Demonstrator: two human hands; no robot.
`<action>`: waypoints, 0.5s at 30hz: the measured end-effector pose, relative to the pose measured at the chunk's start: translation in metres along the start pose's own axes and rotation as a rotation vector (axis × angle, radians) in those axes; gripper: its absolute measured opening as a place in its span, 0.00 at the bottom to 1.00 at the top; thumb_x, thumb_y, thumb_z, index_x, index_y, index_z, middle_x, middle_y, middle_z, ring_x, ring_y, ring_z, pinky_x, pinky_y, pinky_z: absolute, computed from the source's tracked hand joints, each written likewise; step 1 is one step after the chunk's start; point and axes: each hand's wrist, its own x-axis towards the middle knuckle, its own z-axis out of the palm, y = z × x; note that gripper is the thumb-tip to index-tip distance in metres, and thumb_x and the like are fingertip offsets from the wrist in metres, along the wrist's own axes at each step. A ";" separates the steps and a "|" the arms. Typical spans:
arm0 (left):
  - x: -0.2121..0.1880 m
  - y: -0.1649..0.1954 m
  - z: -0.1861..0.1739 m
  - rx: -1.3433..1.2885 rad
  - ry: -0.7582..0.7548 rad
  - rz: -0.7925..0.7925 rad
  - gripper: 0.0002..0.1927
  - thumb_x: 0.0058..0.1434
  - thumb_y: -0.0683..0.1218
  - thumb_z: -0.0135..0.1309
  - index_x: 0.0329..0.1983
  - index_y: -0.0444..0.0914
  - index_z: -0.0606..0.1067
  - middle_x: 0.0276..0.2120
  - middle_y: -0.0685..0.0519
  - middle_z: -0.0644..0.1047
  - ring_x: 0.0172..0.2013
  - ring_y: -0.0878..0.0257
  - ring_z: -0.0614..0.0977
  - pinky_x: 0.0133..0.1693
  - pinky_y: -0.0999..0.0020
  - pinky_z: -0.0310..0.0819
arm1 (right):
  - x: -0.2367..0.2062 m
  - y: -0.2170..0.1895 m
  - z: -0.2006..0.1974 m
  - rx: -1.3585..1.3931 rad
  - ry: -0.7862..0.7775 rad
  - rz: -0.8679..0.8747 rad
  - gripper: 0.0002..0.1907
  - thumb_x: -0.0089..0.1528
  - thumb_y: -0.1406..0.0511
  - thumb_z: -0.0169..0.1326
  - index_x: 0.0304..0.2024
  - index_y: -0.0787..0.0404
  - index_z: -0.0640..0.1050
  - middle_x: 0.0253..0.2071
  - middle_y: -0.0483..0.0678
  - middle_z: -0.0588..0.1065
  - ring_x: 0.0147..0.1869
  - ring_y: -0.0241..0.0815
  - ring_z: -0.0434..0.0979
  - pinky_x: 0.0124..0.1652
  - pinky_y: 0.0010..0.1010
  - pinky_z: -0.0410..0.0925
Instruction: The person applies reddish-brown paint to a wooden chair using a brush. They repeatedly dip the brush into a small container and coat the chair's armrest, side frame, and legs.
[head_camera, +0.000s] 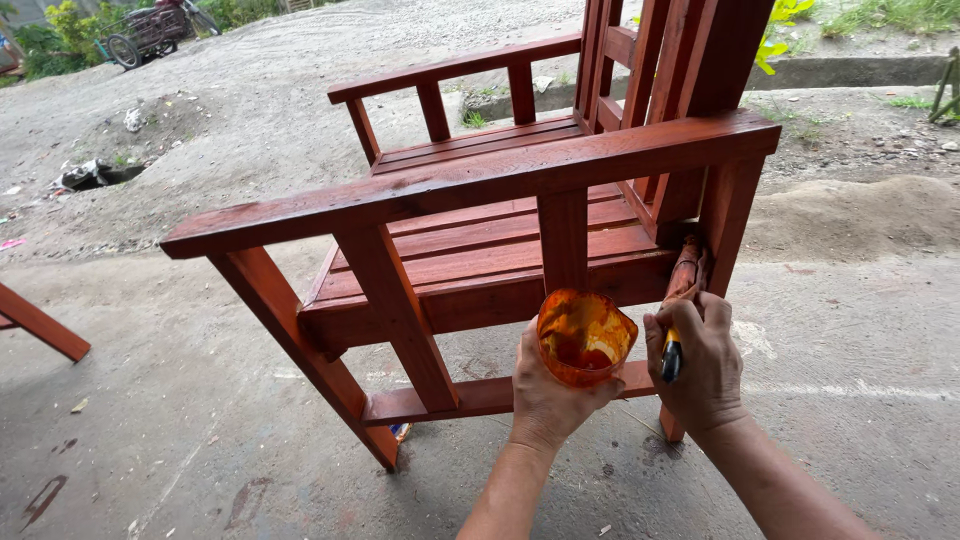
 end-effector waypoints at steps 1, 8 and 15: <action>0.004 0.002 -0.002 0.008 -0.003 0.044 0.55 0.38 0.51 0.79 0.67 0.44 0.60 0.57 0.54 0.72 0.59 0.60 0.77 0.61 0.67 0.74 | -0.004 0.002 0.003 0.022 0.054 0.001 0.10 0.66 0.62 0.59 0.40 0.58 0.72 0.51 0.56 0.68 0.46 0.51 0.78 0.39 0.44 0.78; 0.010 0.006 -0.005 -0.196 -0.032 -0.075 0.54 0.37 0.48 0.77 0.66 0.47 0.59 0.56 0.55 0.70 0.58 0.61 0.79 0.59 0.68 0.78 | -0.067 0.031 0.041 0.018 0.199 -0.043 0.08 0.62 0.64 0.59 0.38 0.58 0.73 0.56 0.63 0.68 0.58 0.58 0.76 0.44 0.42 0.78; 0.015 0.002 -0.011 -0.268 -0.038 0.001 0.51 0.41 0.44 0.76 0.66 0.44 0.60 0.57 0.52 0.69 0.57 0.62 0.80 0.56 0.69 0.79 | -0.070 0.035 0.040 0.167 0.313 -0.036 0.06 0.66 0.66 0.58 0.41 0.55 0.73 0.52 0.54 0.73 0.62 0.51 0.77 0.56 0.39 0.75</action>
